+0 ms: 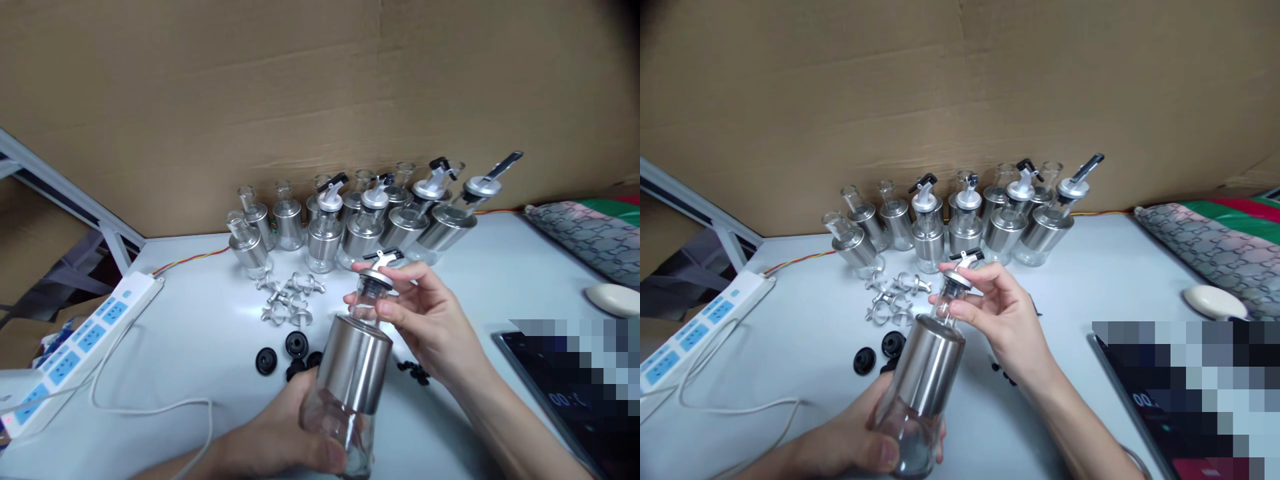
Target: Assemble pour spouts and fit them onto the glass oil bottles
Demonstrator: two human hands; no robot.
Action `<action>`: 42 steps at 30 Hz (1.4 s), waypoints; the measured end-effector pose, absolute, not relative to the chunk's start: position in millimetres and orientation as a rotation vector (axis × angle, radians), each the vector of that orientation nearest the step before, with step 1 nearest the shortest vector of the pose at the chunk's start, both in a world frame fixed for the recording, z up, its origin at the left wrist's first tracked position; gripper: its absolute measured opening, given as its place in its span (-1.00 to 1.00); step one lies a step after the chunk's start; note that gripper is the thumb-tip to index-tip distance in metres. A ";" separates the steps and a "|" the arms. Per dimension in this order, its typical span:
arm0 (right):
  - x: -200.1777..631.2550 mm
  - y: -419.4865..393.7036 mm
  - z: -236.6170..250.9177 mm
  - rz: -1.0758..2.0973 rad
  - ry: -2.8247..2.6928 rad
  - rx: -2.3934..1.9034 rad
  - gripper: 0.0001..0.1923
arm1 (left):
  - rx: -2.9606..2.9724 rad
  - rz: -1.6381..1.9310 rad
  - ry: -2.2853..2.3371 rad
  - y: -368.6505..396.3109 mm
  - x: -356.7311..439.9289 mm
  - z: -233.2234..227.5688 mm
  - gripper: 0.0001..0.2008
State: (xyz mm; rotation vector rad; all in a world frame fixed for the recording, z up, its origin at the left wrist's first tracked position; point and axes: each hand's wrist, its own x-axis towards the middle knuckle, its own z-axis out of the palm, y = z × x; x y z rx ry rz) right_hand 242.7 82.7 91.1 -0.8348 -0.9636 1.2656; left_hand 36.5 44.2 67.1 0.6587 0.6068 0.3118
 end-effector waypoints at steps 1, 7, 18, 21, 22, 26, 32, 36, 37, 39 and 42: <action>243.1 82.5 92.3 1.267 -0.964 -0.823 -0.79 | 0.666 0.306 0.608 44.1 36.4 67.0 -0.28; 246.1 78.6 100.8 1.323 -0.992 -0.744 -0.81 | 0.711 0.287 0.547 41.7 38.5 67.2 -0.25; 242.7 74.6 121.0 1.195 -1.158 -0.733 -0.82 | 0.842 0.276 0.459 44.8 40.5 69.7 -0.20; 234.0 69.7 152.2 0.882 -1.298 -0.750 -0.76 | 0.882 0.285 0.414 45.7 40.3 65.8 -0.18; 229.4 68.4 163.0 0.752 -1.314 -0.764 -0.74 | 0.918 0.291 0.386 45.5 40.7 64.1 -0.17; 205.9 78.4 185.9 0.385 -1.353 -0.755 -0.72 | 1.022 0.325 0.291 43.8 43.1 60.5 -0.11; 178.8 142.1 152.7 0.223 -1.550 -0.590 -0.78 | 0.943 0.373 0.390 46.0 46.9 64.8 -0.44; 171.4 173.8 127.3 0.162 -1.628 -0.714 -0.82 | 0.950 0.389 0.386 46.4 48.3 65.9 -0.46; 170.1 178.4 122.0 0.153 -1.651 -0.729 -0.81 | 0.953 0.380 0.390 46.4 48.3 66.4 -0.47; 167.9 184.9 111.8 0.157 -1.691 -0.751 -0.81 | 0.961 0.362 0.402 46.8 48.1 68.0 -0.50; 165.9 191.0 98.2 0.206 -1.727 -0.791 -0.80 | 0.961 0.350 0.410 48.2 48.1 70.5 -0.50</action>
